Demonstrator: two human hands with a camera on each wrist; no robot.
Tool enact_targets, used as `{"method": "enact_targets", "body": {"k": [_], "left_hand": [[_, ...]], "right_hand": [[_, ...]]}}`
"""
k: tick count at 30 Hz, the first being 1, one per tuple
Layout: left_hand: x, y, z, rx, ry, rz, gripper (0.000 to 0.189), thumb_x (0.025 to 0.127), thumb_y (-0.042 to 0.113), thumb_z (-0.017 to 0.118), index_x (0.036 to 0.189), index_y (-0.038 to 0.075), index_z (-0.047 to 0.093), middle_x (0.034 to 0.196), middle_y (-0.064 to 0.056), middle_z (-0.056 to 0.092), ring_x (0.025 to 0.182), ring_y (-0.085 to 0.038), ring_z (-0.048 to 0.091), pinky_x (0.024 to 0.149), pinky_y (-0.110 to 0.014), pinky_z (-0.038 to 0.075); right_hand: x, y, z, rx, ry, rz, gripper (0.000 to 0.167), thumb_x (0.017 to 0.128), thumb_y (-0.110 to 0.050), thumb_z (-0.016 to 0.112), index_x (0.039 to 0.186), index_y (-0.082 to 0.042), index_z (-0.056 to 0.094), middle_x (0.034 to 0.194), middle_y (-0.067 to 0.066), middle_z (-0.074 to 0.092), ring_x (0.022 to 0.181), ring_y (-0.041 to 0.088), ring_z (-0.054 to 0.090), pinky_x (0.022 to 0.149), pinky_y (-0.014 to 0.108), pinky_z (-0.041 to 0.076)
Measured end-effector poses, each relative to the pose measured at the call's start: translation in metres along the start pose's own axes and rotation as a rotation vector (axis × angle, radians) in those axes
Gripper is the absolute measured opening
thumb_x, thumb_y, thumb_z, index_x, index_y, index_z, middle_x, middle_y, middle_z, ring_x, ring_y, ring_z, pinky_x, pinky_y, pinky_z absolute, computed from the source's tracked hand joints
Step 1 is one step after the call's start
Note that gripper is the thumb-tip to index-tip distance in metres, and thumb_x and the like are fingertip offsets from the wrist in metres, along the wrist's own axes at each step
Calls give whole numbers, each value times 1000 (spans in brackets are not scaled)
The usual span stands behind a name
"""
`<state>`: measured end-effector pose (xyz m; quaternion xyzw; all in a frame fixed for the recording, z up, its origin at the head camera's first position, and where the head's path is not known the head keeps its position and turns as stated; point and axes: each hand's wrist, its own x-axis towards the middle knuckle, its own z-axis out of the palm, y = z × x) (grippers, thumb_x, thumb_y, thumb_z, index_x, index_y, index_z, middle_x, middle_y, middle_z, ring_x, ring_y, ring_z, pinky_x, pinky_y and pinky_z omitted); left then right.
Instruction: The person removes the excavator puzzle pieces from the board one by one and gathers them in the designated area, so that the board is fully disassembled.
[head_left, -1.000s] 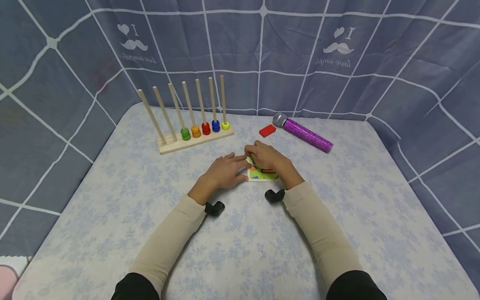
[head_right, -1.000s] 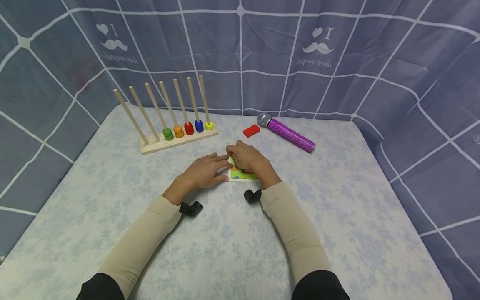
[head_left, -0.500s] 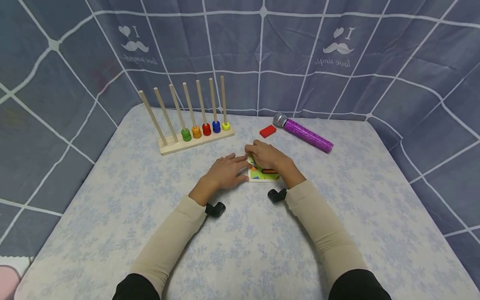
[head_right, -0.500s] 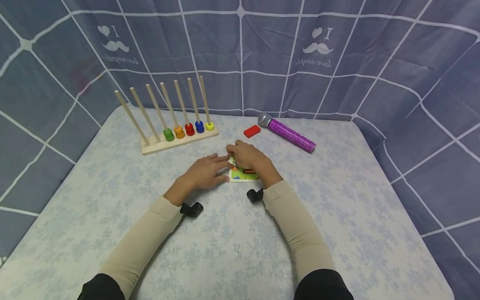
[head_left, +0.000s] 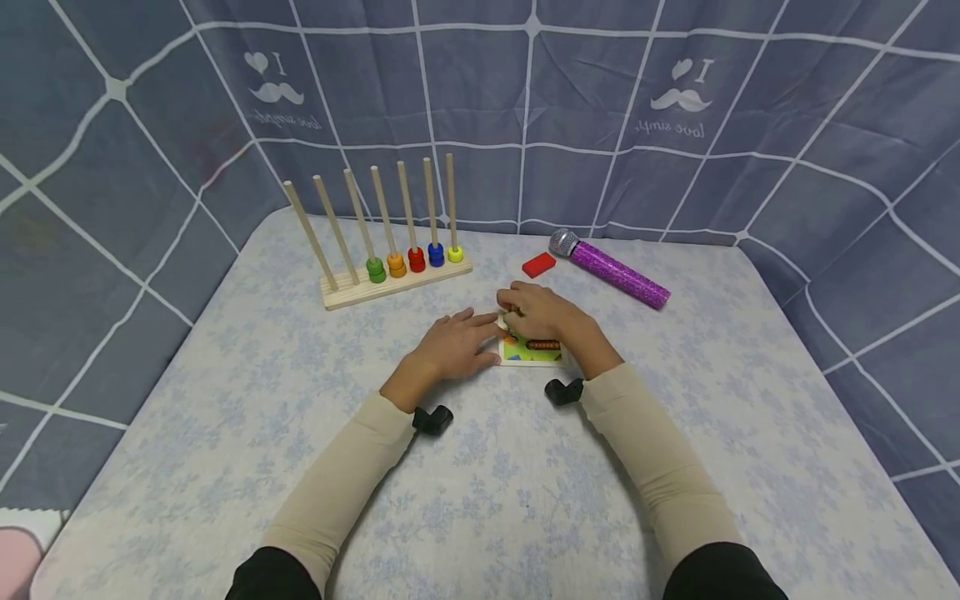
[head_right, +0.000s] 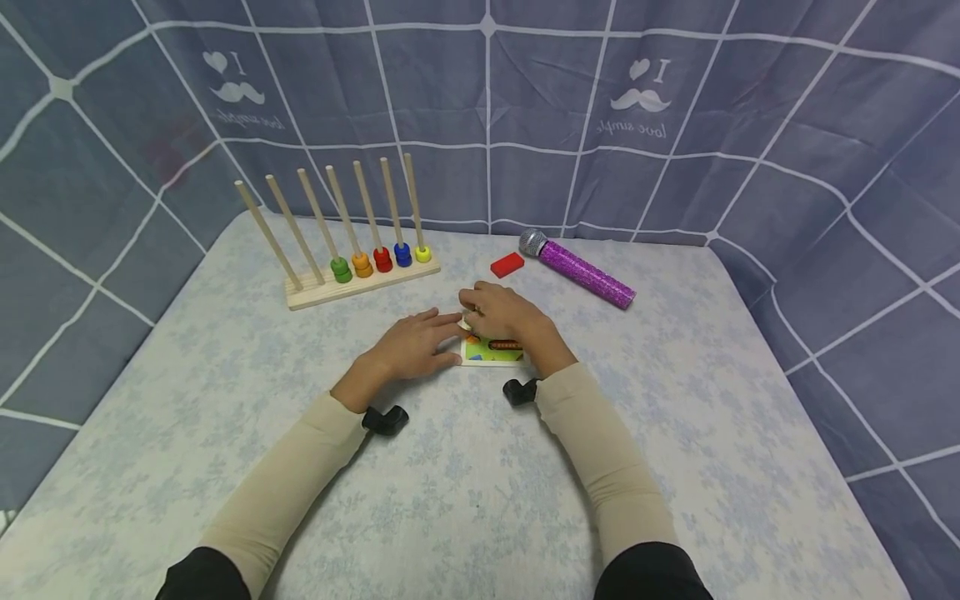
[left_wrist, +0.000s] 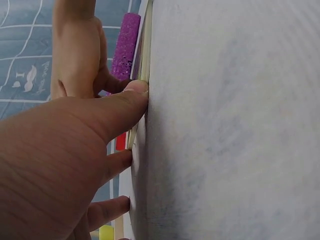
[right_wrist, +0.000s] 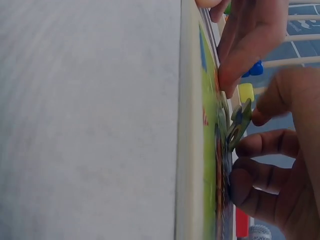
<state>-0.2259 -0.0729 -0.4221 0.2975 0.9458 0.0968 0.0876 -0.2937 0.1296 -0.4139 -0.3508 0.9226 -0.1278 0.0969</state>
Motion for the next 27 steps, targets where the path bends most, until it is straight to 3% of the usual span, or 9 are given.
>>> {"method": "enact_targets", "body": {"k": [6,18,27], "left_hand": [[1,-1,1,0,3,-7,49,101,47,60,145,25,56,161,-4,36,146,-41,30,110,-65,28],[1,-1,2,-9,0,5,50,102,45,59,147,26,54,161,-3,35,146,-42,30,110,-65,29],[-1,1,-1,-15,-6,-10,49,102,48,58,146,27,55,162,-3,34,146,-41,29,110,-64,29]], "right_hand": [[-5,2,-1,36,29,-1,23,89,-30,64,106,-17,55,96,4,52,82,22,51,70,38,43],[-9,10,2,200,57,1,32,89,-20,73,116,-10,59,105,8,62,94,23,58,87,43,50],[-27,21,-3,433,240,-29,32,90,-12,74,119,-1,66,105,10,65,81,24,59,73,38,50]]}}
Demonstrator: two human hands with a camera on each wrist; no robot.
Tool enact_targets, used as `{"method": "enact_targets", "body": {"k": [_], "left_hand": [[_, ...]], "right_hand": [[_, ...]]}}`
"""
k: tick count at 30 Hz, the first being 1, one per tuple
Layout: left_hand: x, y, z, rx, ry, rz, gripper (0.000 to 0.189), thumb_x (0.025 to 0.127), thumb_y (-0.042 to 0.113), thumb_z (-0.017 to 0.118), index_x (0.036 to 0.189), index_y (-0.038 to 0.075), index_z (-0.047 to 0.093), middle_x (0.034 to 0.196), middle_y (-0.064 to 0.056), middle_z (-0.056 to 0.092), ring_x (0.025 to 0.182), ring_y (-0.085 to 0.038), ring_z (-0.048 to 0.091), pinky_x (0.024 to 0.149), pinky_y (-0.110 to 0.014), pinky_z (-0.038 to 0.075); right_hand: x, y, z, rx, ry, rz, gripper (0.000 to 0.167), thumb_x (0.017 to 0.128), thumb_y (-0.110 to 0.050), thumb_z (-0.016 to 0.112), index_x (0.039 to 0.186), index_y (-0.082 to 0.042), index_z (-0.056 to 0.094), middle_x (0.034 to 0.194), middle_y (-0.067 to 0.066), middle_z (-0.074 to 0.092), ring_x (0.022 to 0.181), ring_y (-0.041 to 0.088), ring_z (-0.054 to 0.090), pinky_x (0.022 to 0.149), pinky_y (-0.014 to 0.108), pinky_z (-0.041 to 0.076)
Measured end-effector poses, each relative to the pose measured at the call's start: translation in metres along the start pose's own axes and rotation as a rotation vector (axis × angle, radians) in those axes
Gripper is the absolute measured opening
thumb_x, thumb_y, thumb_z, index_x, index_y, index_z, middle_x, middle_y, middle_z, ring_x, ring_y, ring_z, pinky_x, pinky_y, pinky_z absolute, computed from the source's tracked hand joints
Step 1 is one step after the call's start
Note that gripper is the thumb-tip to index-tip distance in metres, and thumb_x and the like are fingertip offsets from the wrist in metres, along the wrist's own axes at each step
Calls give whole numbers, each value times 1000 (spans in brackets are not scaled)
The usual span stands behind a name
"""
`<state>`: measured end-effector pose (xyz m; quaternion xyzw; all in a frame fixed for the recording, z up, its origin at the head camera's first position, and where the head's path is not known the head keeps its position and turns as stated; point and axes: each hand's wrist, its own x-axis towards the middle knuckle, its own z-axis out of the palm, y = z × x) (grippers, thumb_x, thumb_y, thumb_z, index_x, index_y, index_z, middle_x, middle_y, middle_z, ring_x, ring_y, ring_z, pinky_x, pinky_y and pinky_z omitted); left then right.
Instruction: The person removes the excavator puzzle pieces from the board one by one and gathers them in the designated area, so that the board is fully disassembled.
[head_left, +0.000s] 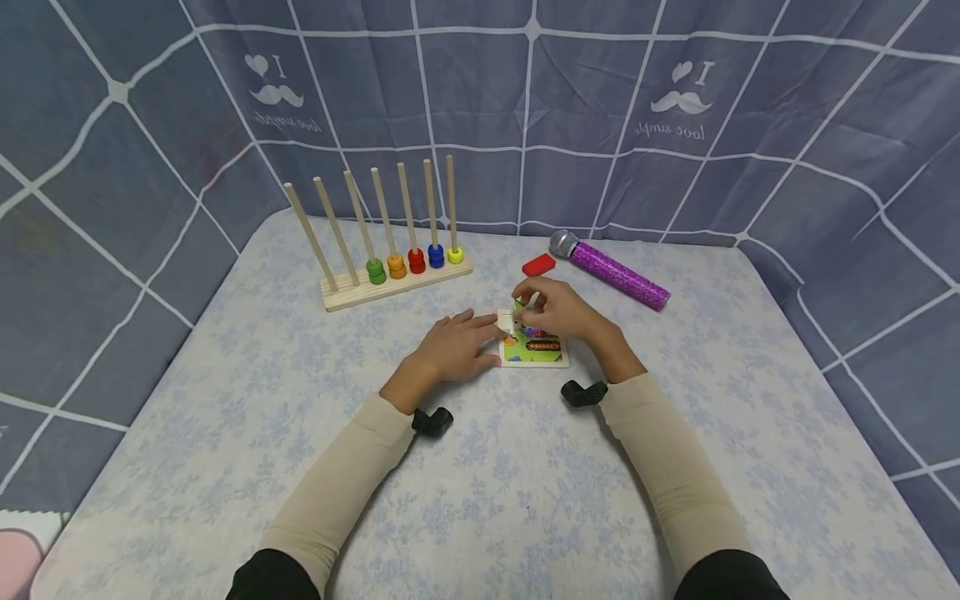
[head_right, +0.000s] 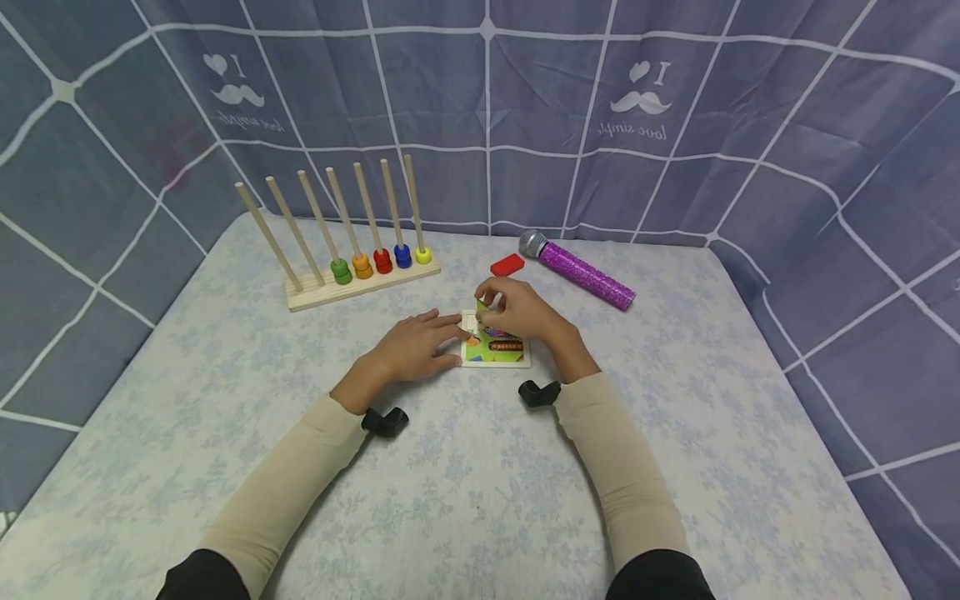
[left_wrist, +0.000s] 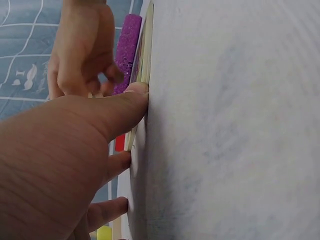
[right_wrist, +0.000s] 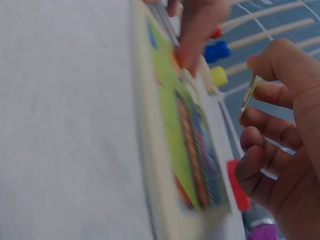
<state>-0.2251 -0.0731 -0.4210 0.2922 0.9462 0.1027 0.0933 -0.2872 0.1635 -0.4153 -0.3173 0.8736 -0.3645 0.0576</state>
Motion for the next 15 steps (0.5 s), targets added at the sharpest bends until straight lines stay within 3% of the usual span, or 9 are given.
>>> {"method": "enact_targets", "body": {"k": [4,10,15], "left_hand": [[1,2,0,-8,-7,-4,51,101,49,58,147,28,54,162,-3,33,147,-41,28,111,-64,28],[1,4,1,-16,-16,-5,51,102,48,58,148,27,53,163,-3,33,148,-40,26,112,-63,27],[2,1,2,-12,-13,-14,51,102,47,58,148,28,53,163,-3,33,148,-40,25,112,-63,26]], "right_hand": [[-21,13,-15,-61,40,31,32,88,-13,75,118,-2,69,102,10,64,81,24,58,71,37,48],[-61,35,-35,-221,20,150,34,88,-14,77,120,-3,73,99,9,60,81,23,55,70,38,48],[-78,47,-41,-253,32,159,37,89,-14,79,122,-1,71,104,12,62,86,24,56,75,41,48]]}}
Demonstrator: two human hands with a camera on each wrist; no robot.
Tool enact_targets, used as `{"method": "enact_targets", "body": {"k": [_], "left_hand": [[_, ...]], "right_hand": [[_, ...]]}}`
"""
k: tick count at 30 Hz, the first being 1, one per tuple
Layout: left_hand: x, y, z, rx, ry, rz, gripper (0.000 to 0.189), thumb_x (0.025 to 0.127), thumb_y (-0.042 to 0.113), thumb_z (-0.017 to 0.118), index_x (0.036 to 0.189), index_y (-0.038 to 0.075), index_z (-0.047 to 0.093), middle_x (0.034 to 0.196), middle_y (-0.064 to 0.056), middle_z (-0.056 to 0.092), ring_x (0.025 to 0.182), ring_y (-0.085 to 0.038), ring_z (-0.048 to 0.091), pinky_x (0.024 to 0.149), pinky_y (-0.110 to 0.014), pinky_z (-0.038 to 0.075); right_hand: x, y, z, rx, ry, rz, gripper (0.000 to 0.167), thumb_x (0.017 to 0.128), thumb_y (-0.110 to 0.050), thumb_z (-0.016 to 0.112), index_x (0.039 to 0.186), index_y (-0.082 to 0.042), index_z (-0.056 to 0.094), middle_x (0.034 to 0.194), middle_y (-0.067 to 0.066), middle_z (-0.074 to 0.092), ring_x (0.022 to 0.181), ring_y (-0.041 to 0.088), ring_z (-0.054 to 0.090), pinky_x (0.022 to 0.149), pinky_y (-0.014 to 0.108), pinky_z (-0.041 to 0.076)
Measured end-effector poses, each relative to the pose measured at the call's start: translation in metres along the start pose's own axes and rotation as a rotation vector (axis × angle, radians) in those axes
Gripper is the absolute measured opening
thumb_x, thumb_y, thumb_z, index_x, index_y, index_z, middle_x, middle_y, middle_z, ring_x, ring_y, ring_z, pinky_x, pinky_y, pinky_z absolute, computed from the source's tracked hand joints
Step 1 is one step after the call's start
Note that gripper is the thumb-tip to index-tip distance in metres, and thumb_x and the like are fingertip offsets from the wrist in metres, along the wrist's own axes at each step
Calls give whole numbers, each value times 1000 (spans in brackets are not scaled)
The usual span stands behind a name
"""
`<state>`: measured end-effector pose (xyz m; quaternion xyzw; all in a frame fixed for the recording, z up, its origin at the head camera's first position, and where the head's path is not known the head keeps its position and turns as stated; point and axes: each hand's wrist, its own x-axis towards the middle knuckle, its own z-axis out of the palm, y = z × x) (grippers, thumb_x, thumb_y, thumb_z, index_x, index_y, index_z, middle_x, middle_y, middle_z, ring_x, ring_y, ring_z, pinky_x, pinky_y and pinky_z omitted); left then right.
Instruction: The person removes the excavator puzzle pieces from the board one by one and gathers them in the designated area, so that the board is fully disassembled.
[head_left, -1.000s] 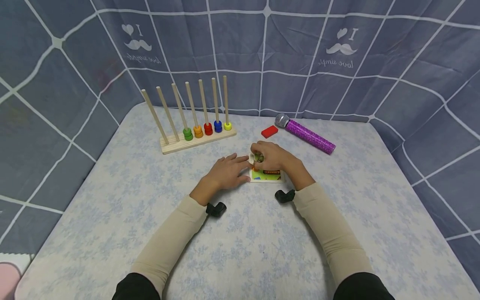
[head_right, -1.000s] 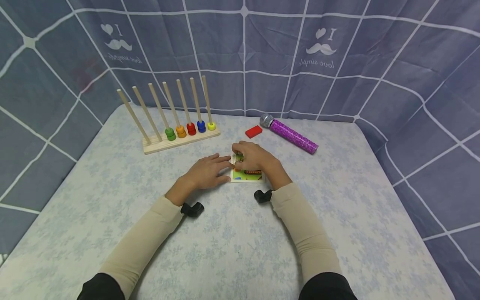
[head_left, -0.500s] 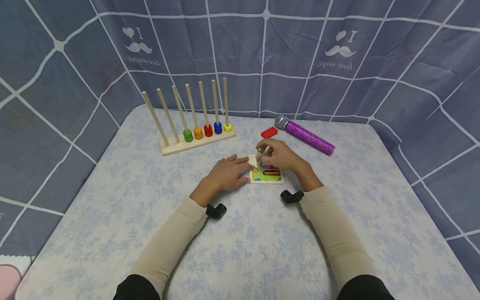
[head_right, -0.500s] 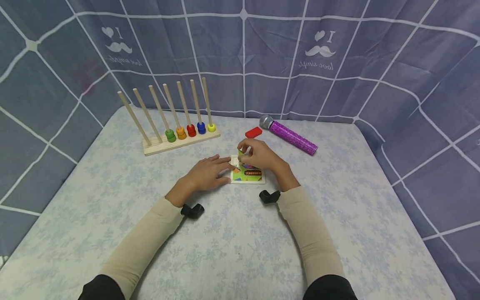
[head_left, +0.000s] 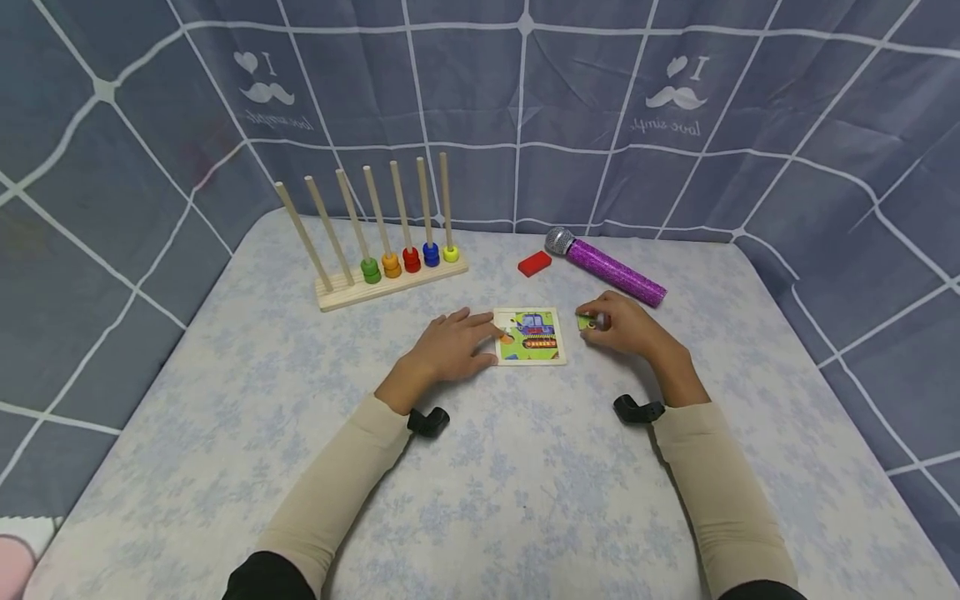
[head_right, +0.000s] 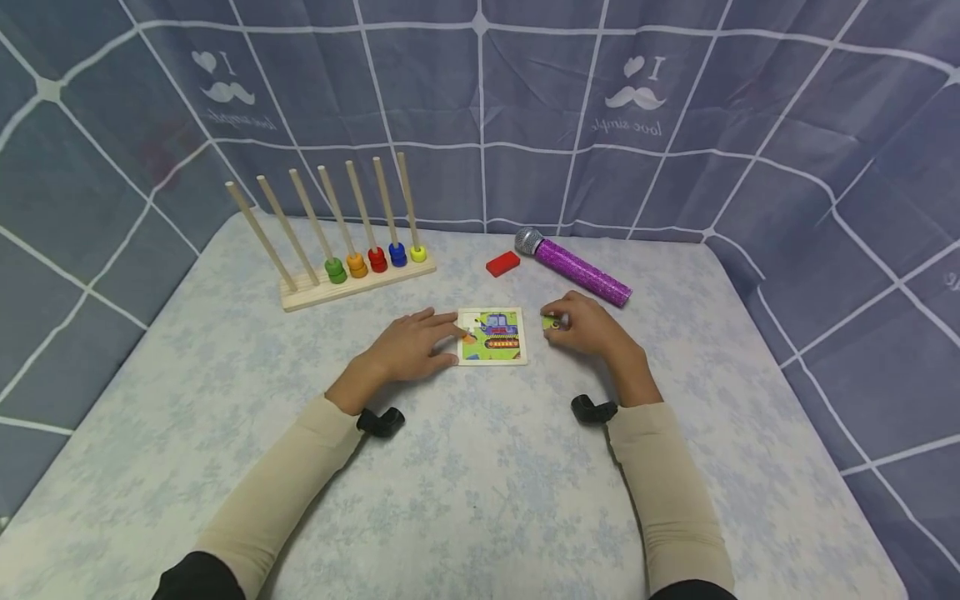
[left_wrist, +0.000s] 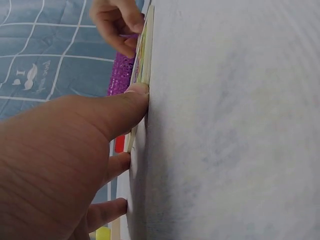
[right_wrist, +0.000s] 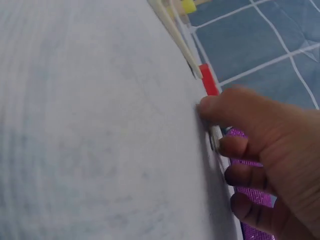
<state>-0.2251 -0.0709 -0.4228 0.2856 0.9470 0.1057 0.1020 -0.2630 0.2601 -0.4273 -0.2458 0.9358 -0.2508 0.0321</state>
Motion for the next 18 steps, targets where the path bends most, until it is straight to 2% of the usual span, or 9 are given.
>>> {"method": "enact_targets", "body": {"k": [6,11,18], "left_hand": [[-2,-3,-1,-8,21,15,50,101,46,59,147,26,55,162,-4,35,147,-41,27,111,-64,27],[-2,-4,0,-13,28,15,50,101,47,59,147,27,55,162,-4,34,147,-41,27,111,-64,27],[-1,-4,2,-19,19,16,50,101,47,59,148,27,54,162,-3,34,148,-40,27,112,-63,27]], "right_hand": [[-1,3,3,29,16,29,38,90,-18,80,121,3,69,114,17,63,97,30,56,86,47,47],[-3,4,4,39,17,16,36,91,-15,78,122,2,71,113,20,58,96,32,54,85,48,46],[-6,8,6,93,17,57,38,90,-15,79,125,0,70,114,18,56,94,29,51,83,45,43]]}}
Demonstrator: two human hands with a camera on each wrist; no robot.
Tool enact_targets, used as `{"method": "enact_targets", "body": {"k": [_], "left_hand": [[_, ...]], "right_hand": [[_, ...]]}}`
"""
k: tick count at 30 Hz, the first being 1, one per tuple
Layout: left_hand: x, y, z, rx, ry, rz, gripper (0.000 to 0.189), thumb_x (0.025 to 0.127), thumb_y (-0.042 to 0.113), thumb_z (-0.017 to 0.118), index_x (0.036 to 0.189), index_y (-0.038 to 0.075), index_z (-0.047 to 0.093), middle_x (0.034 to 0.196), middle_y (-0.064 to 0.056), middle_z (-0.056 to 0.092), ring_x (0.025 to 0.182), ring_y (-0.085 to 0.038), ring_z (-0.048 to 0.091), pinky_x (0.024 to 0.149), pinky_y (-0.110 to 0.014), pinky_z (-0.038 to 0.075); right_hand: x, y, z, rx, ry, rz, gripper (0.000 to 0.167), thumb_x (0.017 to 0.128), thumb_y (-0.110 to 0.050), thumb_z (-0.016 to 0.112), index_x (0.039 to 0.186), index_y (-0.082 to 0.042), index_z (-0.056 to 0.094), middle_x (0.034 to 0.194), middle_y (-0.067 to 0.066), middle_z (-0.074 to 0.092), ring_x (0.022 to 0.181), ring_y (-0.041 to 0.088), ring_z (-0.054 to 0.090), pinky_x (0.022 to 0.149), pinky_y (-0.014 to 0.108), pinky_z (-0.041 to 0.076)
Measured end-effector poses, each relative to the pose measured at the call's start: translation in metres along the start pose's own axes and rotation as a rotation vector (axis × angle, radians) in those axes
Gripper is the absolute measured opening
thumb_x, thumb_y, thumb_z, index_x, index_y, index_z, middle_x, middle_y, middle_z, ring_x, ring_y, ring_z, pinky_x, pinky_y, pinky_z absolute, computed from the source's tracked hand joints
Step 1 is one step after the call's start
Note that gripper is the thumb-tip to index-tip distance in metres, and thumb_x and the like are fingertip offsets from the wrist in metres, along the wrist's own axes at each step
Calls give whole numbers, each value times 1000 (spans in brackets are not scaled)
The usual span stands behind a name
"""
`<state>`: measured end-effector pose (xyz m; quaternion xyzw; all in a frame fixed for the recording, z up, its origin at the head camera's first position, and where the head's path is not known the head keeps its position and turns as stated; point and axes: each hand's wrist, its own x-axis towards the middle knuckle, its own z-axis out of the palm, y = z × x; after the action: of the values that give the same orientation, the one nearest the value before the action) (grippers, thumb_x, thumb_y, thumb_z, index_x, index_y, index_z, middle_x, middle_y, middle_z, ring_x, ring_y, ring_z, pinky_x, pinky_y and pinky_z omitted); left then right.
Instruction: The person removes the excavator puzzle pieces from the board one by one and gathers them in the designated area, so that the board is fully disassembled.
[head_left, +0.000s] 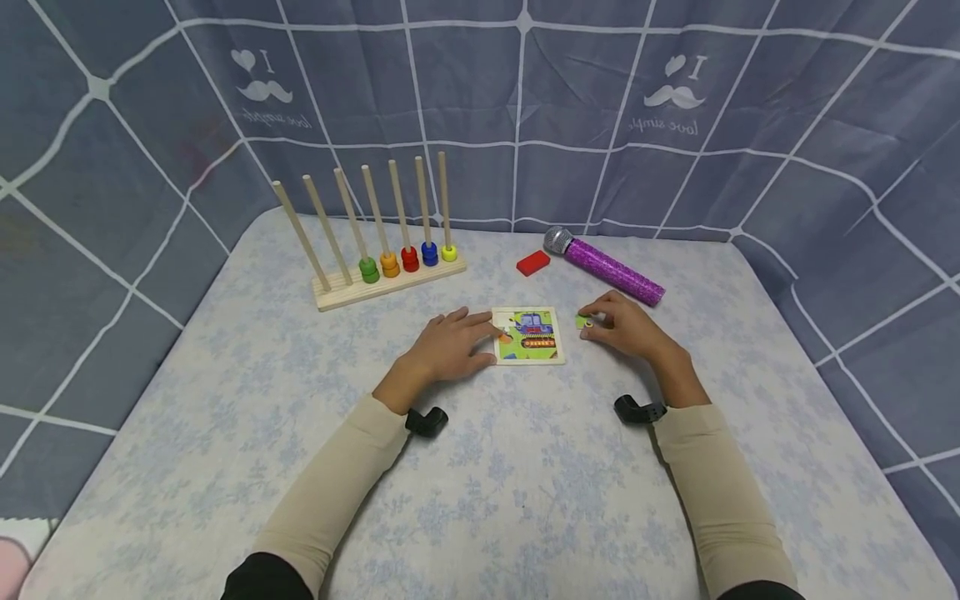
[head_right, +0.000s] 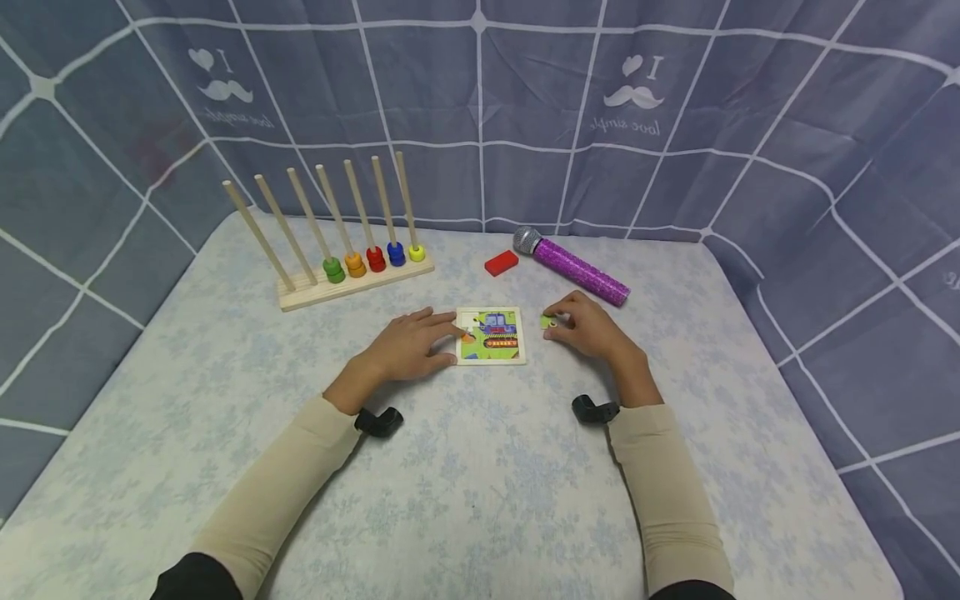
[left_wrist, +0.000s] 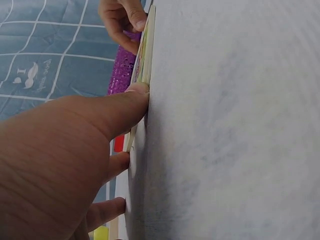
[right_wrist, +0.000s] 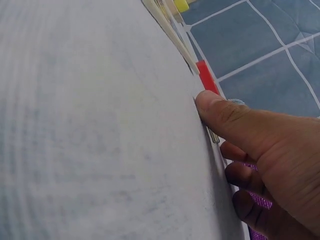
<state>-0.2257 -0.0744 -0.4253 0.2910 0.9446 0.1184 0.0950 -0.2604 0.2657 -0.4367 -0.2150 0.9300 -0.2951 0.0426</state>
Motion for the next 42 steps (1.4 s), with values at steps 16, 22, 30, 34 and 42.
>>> {"method": "enact_targets", "body": {"k": [16,22,30,34,42], "left_hand": [[2,0,1,9,1,3,51,101,48,59,147,29,54,162,-2,34,147,-41,27,111,-64,28],[0,0,2,15,-4,8,48,101,47,59,146,29,56,162,-3,35,147,-41,29,110,-65,29],[1,0,2,25,25,21,47,102,46,59,146,29,55,161,-3,36,146,-42,30,110,-66,28],[3,-1,1,29,30,17,49,101,47,59,146,28,55,161,-3,36,146,-42,29,110,-66,28],[2,0,2,22,20,8,49,101,46,59,146,29,55,161,-3,35,146,-41,29,110,-66,27]], "right_hand": [[16,-56,7,-91,-77,-118,33,98,-17,68,129,-6,69,121,16,58,112,33,54,94,54,44],[39,-82,26,-148,-148,-175,32,100,-11,63,131,-11,69,122,11,59,113,30,54,92,56,43],[58,-97,36,-234,-180,-144,28,99,-6,63,123,-15,74,115,8,60,102,26,54,79,50,45],[59,-98,36,-234,-178,-118,27,100,-6,63,123,-16,72,117,9,58,107,28,53,83,53,44],[57,-99,38,-209,-188,-87,24,100,-5,61,119,-16,70,121,12,54,115,32,49,90,57,41]]}}
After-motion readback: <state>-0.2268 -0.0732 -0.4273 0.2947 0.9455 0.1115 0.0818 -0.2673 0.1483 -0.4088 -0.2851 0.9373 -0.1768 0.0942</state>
